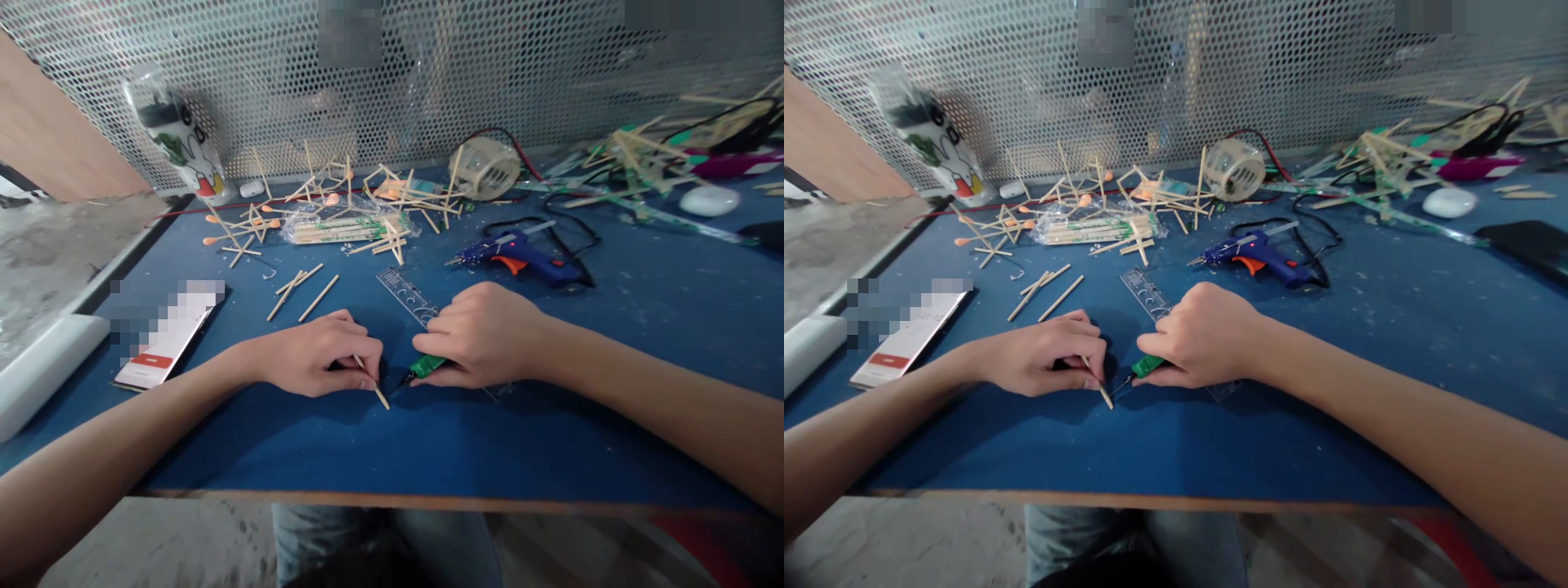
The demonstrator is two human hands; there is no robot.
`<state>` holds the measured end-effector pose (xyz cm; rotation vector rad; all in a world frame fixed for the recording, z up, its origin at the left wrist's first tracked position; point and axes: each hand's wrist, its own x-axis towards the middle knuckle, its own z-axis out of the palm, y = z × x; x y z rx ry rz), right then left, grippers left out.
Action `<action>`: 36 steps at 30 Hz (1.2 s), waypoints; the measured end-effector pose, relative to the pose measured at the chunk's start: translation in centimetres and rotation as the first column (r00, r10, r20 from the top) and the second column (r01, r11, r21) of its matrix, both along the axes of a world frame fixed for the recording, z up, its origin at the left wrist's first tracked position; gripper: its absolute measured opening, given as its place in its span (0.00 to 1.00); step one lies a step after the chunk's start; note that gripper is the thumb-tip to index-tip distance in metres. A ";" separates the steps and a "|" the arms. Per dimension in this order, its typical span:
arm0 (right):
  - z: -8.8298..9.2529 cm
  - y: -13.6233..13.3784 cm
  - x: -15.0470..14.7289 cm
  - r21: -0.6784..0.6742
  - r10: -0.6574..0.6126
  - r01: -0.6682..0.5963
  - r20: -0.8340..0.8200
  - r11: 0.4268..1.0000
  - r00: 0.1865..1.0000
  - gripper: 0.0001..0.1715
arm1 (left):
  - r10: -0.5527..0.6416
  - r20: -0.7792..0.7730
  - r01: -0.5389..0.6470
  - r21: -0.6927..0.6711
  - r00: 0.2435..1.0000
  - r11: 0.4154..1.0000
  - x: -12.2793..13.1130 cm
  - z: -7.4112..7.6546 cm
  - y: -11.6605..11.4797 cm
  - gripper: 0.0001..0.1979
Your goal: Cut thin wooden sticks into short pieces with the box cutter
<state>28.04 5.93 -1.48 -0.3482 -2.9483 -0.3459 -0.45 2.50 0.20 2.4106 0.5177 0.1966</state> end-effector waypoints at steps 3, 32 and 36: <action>-0.2 0.1 0.0 0.033 0.011 -0.010 -0.026 0.999 1.000 0.32 | 0.001 0.000 -0.001 -0.003 1.000 1.000 0.0 0.0 0.0 0.06; 0.8 -2.2 -0.8 0.064 -0.061 0.056 0.079 0.996 0.995 0.24 | -0.040 -0.008 0.040 -0.002 0.999 0.999 0.1 0.0 0.1 0.06; 1.0 -2.4 -0.7 0.075 -0.060 0.054 0.083 0.996 0.995 0.24 | -0.043 -0.010 0.043 -0.005 0.999 0.999 0.2 0.0 0.2 0.06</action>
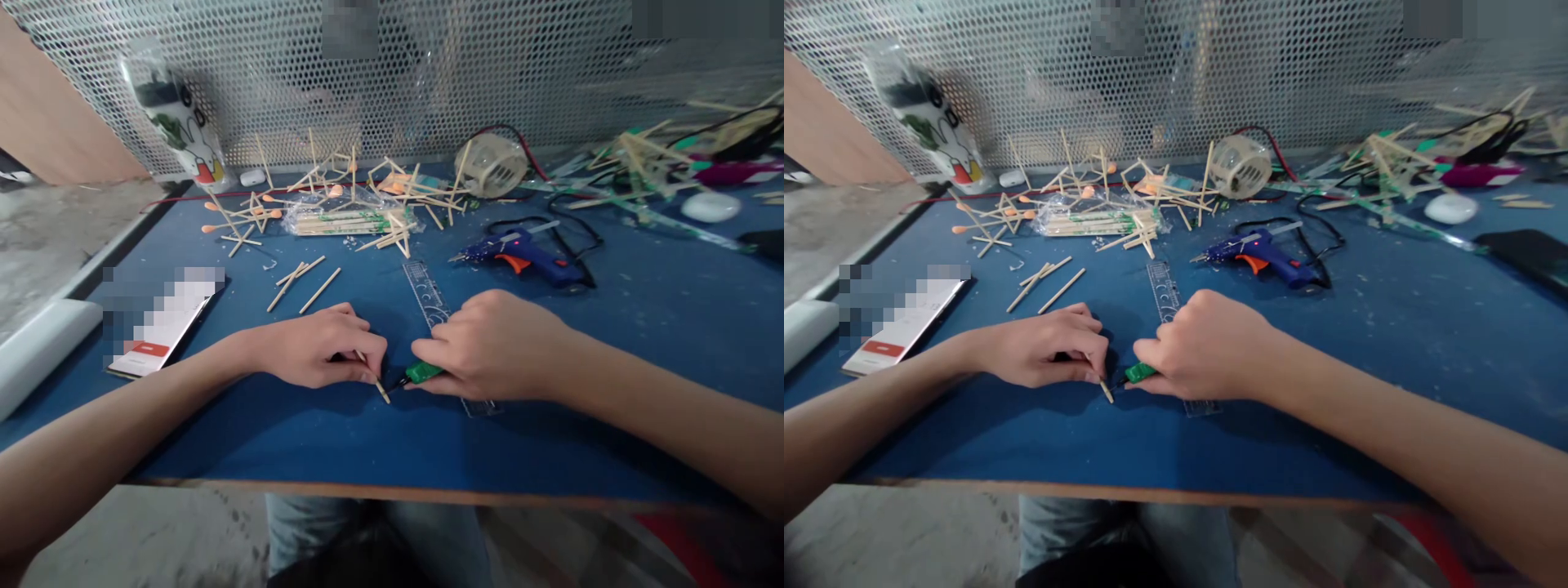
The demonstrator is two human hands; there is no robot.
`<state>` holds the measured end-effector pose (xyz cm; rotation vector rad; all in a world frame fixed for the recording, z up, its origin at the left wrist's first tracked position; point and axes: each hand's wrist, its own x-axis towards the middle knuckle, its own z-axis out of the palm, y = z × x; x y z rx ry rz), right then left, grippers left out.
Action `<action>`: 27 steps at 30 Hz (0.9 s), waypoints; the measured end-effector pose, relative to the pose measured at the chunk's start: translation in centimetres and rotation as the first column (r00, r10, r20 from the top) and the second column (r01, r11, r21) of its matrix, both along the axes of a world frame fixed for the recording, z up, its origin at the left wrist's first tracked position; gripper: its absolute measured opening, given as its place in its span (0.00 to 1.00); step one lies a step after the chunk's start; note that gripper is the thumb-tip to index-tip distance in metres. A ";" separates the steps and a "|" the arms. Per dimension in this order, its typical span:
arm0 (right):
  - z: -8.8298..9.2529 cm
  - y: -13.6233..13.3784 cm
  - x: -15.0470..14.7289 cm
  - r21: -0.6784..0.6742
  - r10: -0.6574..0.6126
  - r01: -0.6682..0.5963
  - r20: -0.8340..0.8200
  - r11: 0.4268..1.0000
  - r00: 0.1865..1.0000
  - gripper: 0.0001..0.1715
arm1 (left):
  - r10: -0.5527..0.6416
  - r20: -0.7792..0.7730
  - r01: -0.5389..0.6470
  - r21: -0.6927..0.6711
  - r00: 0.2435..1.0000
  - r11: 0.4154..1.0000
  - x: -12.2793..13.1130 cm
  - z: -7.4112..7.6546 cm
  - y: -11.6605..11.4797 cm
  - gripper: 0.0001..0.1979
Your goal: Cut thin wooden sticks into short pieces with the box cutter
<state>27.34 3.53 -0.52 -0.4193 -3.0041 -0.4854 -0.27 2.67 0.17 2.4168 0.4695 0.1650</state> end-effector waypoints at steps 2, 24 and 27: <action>-0.1 0.0 0.0 0.001 0.004 -0.004 0.008 1.000 1.000 0.25 | -0.001 0.004 0.001 0.004 1.000 1.000 0.0 0.0 0.0 0.05; 0.3 -0.3 -0.2 -0.049 -0.025 0.026 0.034 0.998 0.999 0.27 | 0.008 -0.024 -0.008 -0.016 1.000 1.000 -0.1 0.1 -0.1 0.07; 0.4 -0.2 -0.2 -0.081 -0.019 0.025 0.074 0.996 0.997 0.29 | 0.010 -0.020 -0.011 -0.017 1.000 1.000 -0.1 0.1 -0.2 0.07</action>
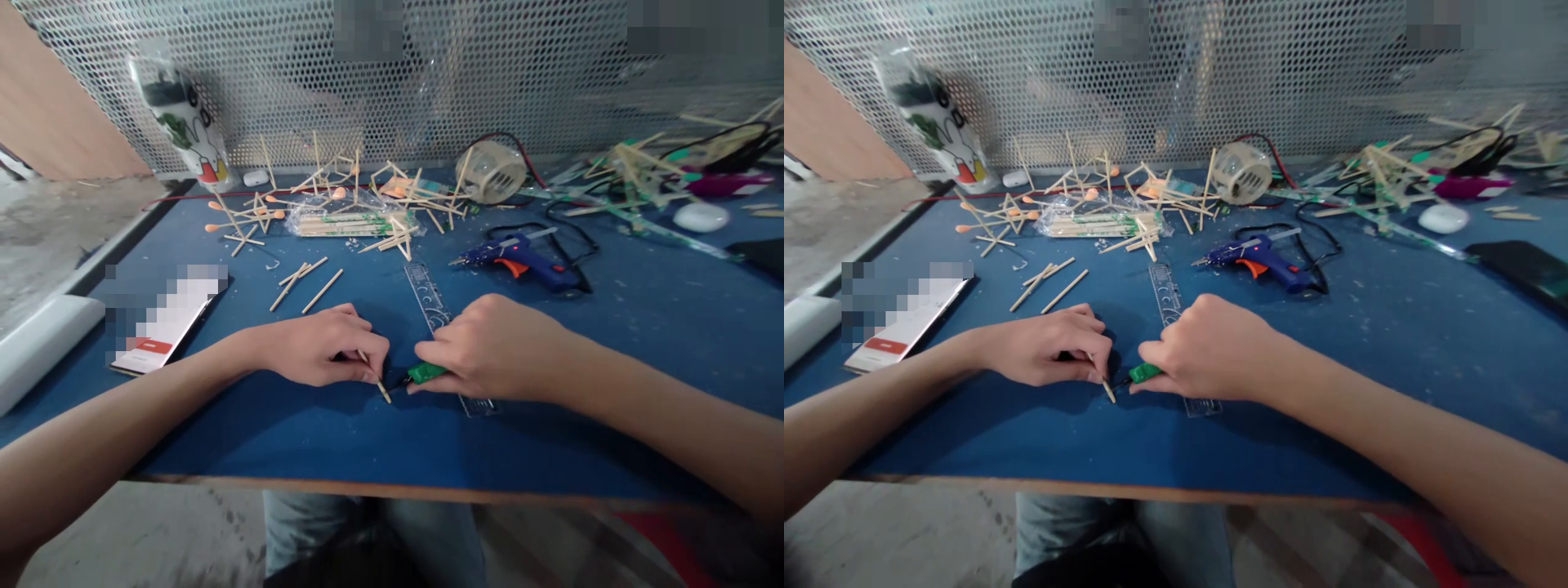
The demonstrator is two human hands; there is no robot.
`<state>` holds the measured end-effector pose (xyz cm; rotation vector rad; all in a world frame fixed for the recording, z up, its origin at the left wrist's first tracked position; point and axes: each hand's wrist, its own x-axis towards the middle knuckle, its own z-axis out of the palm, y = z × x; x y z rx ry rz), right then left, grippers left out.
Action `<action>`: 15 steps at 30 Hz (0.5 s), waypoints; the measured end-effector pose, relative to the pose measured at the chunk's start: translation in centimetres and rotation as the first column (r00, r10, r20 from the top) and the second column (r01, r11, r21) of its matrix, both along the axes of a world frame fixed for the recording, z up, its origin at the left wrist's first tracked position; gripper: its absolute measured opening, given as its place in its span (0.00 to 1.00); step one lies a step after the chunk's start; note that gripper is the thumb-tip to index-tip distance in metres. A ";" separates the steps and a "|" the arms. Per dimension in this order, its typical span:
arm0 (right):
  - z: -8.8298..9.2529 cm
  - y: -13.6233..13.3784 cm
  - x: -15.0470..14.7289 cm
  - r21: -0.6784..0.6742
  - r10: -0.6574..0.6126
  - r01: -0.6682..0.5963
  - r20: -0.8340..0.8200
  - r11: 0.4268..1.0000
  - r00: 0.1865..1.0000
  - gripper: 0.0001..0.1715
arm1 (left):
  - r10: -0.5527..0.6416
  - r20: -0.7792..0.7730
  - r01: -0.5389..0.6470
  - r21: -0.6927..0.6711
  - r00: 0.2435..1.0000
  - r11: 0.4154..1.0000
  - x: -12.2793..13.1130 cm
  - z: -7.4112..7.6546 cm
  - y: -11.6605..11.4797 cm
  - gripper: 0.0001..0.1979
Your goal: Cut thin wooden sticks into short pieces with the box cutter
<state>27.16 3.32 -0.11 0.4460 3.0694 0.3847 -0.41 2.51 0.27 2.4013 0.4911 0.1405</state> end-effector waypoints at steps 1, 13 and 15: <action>0.0 0.1 0.0 -0.013 0.000 0.000 0.011 1.000 1.000 0.29 | -0.001 0.001 0.001 0.001 1.000 1.000 0.0 0.0 0.0 0.06; 0.1 -0.1 -0.2 0.009 -0.034 0.034 0.014 0.999 0.999 0.25 | -0.012 -0.011 0.012 0.000 1.000 1.000 0.1 0.0 0.2 0.06; 0.1 -0.1 -0.3 -0.009 -0.043 0.043 0.009 0.999 0.999 0.26 | -0.008 -0.007 0.008 0.005 1.000 1.000 0.1 0.0 0.2 0.07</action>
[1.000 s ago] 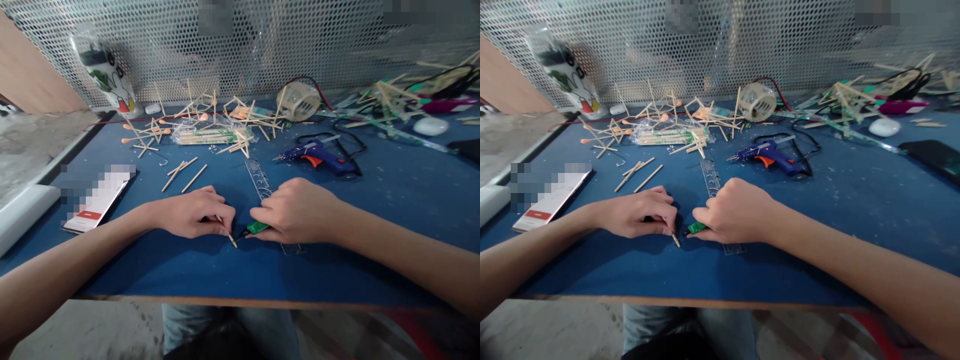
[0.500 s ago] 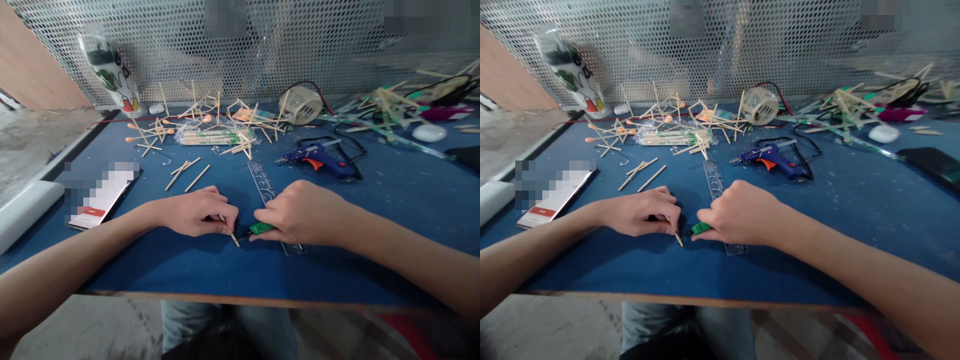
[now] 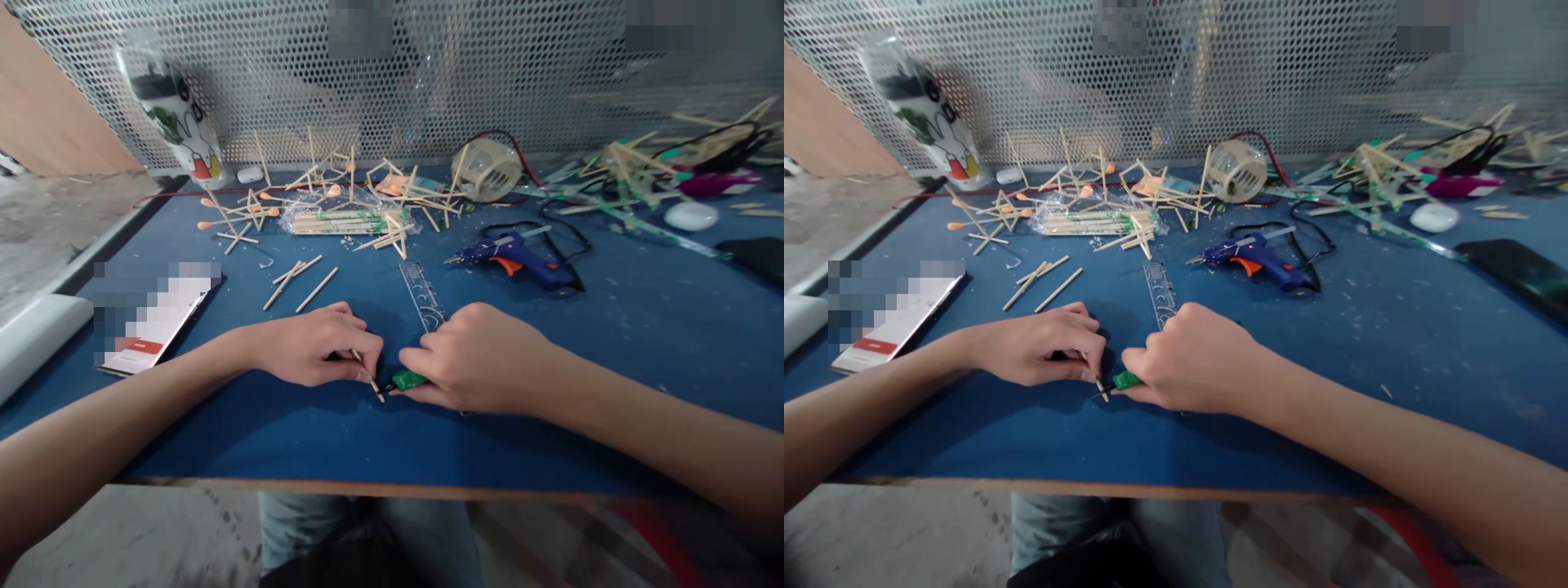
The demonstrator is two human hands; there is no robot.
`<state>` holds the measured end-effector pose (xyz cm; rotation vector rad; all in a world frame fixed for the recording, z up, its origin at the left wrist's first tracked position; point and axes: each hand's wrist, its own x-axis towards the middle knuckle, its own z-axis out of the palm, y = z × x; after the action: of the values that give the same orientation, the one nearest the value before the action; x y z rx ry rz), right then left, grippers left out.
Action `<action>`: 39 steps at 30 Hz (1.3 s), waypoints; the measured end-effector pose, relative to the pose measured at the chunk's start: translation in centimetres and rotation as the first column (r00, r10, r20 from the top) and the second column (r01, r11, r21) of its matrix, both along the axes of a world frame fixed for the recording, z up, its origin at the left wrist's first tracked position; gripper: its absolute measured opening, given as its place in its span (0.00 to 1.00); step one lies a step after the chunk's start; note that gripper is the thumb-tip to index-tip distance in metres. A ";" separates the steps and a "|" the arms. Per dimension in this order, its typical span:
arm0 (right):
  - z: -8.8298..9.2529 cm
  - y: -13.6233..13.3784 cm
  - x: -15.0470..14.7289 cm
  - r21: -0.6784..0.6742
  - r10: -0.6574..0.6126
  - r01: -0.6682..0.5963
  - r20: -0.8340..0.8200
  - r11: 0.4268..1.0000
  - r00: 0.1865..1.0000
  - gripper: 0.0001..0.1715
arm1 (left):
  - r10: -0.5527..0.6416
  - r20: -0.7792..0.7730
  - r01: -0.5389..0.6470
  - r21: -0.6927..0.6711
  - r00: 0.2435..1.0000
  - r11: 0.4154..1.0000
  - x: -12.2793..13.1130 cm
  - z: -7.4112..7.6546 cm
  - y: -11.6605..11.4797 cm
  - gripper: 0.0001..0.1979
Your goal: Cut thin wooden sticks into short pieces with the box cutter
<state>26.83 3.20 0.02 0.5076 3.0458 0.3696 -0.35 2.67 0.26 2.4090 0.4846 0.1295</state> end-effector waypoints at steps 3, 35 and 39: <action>0.1 0.1 -0.1 -0.033 0.002 0.000 0.032 0.999 0.999 0.26 | 0.011 0.025 -0.011 0.016 1.000 1.000 0.0 0.0 0.0 0.06; -0.5 2.5 1.4 0.023 0.090 -0.088 -0.074 0.996 0.993 0.35 | 0.030 0.013 -0.030 -0.001 0.999 1.000 -0.3 0.3 -0.3 0.06; -0.7 2.4 1.4 0.013 0.104 -0.104 -0.103 0.995 0.989 0.36 | 0.026 0.018 -0.026 0.004 0.999 1.000 -0.3 0.2 -0.3 0.06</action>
<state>28.23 5.60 -0.72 0.3804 3.1811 0.3696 -0.67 2.35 0.49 2.4044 0.5084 0.1641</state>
